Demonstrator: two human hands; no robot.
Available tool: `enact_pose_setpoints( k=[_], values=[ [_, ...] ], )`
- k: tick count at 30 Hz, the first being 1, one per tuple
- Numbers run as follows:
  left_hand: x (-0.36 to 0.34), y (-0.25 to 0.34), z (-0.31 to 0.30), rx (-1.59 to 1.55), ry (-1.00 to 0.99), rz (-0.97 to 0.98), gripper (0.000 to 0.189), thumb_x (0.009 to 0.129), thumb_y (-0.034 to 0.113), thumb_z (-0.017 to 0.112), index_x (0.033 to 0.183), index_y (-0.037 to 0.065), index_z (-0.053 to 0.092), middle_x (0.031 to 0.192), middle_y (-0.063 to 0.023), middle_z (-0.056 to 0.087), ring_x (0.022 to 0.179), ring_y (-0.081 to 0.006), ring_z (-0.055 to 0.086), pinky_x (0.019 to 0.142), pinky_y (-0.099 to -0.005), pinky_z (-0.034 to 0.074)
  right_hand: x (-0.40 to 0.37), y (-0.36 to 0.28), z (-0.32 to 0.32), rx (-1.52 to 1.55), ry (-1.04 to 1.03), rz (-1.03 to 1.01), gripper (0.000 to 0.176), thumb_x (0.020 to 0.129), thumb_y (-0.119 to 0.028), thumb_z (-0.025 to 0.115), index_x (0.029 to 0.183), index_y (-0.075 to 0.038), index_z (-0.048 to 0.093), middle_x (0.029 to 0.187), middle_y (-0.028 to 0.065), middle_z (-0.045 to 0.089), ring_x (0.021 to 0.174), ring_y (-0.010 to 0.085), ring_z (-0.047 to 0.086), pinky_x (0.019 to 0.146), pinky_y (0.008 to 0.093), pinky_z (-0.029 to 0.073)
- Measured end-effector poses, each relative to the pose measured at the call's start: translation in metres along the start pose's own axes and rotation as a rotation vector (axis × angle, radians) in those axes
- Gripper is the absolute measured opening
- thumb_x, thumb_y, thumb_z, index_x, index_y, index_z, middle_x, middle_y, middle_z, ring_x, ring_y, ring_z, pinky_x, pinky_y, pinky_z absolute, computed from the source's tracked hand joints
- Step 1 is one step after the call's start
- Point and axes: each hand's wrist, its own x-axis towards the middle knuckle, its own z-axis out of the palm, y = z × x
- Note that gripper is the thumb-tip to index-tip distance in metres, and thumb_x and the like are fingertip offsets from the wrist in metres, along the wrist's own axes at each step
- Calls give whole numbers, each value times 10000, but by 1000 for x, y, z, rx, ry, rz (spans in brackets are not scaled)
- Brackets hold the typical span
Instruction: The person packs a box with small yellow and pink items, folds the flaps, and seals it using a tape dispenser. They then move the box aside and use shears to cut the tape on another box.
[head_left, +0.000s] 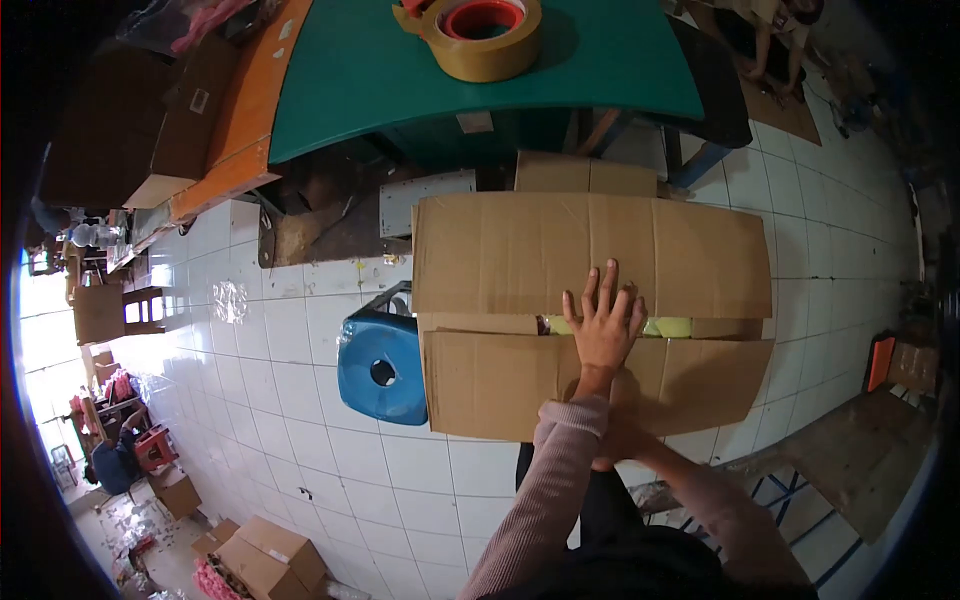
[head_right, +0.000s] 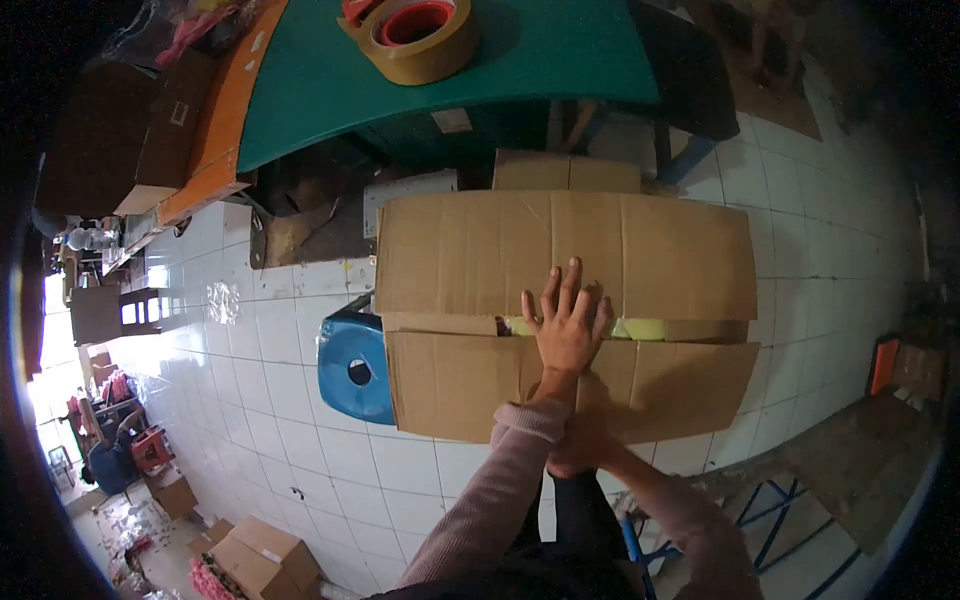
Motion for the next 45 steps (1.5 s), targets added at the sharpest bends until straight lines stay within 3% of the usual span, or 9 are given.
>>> enact_pose_setpoints(
  k=[1, 4, 7, 12, 17, 21, 23, 36, 45],
  values=[
    [-1, -1, 1, 1, 0, -6, 192, 813, 356, 547, 927, 206, 581, 1362, 52, 387, 1229, -186, 371, 1041, -524, 100, -9, 18, -41, -64, 306, -169, 143, 665, -213, 638, 691, -74, 620, 656, 90, 590, 611, 261, 592, 689, 385, 487],
    [-8, 2, -2, 6, -14, -9, 193, 811, 353, 550, 915, 194, 585, 1354, 41, 400, 1220, -189, 382, 1036, -522, 109, 63, 34, -177, -225, 660, 147, 96, 685, -34, 521, 595, -24, 492, 541, 120, 433, 495, 296, 478, 478, 361, 393],
    [-4, 1, -3, 42, 22, 22, 207, 814, 348, 549, 922, 175, 583, 1349, 29, 408, 1220, -193, 381, 1030, -521, 117, 151, 88, -226, -433, 733, 228, 207, 823, -216, 547, 891, -25, 586, 927, 147, 583, 862, 337, 548, 744, 407, 428],
    [-4, 3, -7, 85, -21, 107, 323, 820, 381, 532, 1025, 132, 550, 1358, -20, 385, 1245, -249, 337, 1012, -555, 112, 177, 122, -199, -762, 434, 570, 604, 830, -571, 410, 1091, -57, 590, 1126, 138, 579, 1046, 305, 538, 935, 449, 359],
    [11, -10, -7, 132, 75, 340, 314, 822, 312, 505, 1031, 80, 534, 1223, -145, 454, 1115, -332, 420, 940, -597, 245, 183, 130, -198, -669, 447, 605, 602, 836, -563, 400, 1085, -49, 586, 1085, 165, 595, 1063, 307, 531, 935, 448, 359],
    [101, -24, 6, 21, 58, 119, 313, 828, 282, 458, 1004, 50, 571, 1099, -151, 555, 1034, -329, 503, 957, -531, 270, 181, 129, -196, -680, 461, 575, 451, 900, -410, 371, 1005, -15, 562, 1033, 165, 604, 1008, 345, 539, 897, 414, 384],
    [129, -40, 28, 181, 148, 243, 352, 832, 307, 410, 1003, 53, 583, 1071, -143, 579, 1032, -327, 509, 957, -529, 267, 173, 136, -190, -801, 479, 482, 401, 905, -357, 363, 995, -18, 558, 1044, 154, 598, 1017, 335, 533, 896, 414, 385],
    [121, -30, 8, 169, -38, 401, 302, 870, 272, 352, 942, 69, 563, 1000, -79, 593, 1015, -265, 519, 946, -608, 235, 146, 96, -180, -741, 648, 434, 365, 876, -272, 395, 980, 27, 575, 1012, 177, 598, 1011, 300, 516, 935, 417, 334],
    [111, -4, 14, 212, -93, 367, 296, 884, 261, 363, 1037, 81, 541, 1068, -101, 560, 1078, -271, 479, 998, -535, 209, 131, 103, -195, -698, 671, 477, 299, 855, -255, 425, 849, 1, 580, 869, 162, 606, 879, 272, 543, 835, 398, 366]
  ],
)
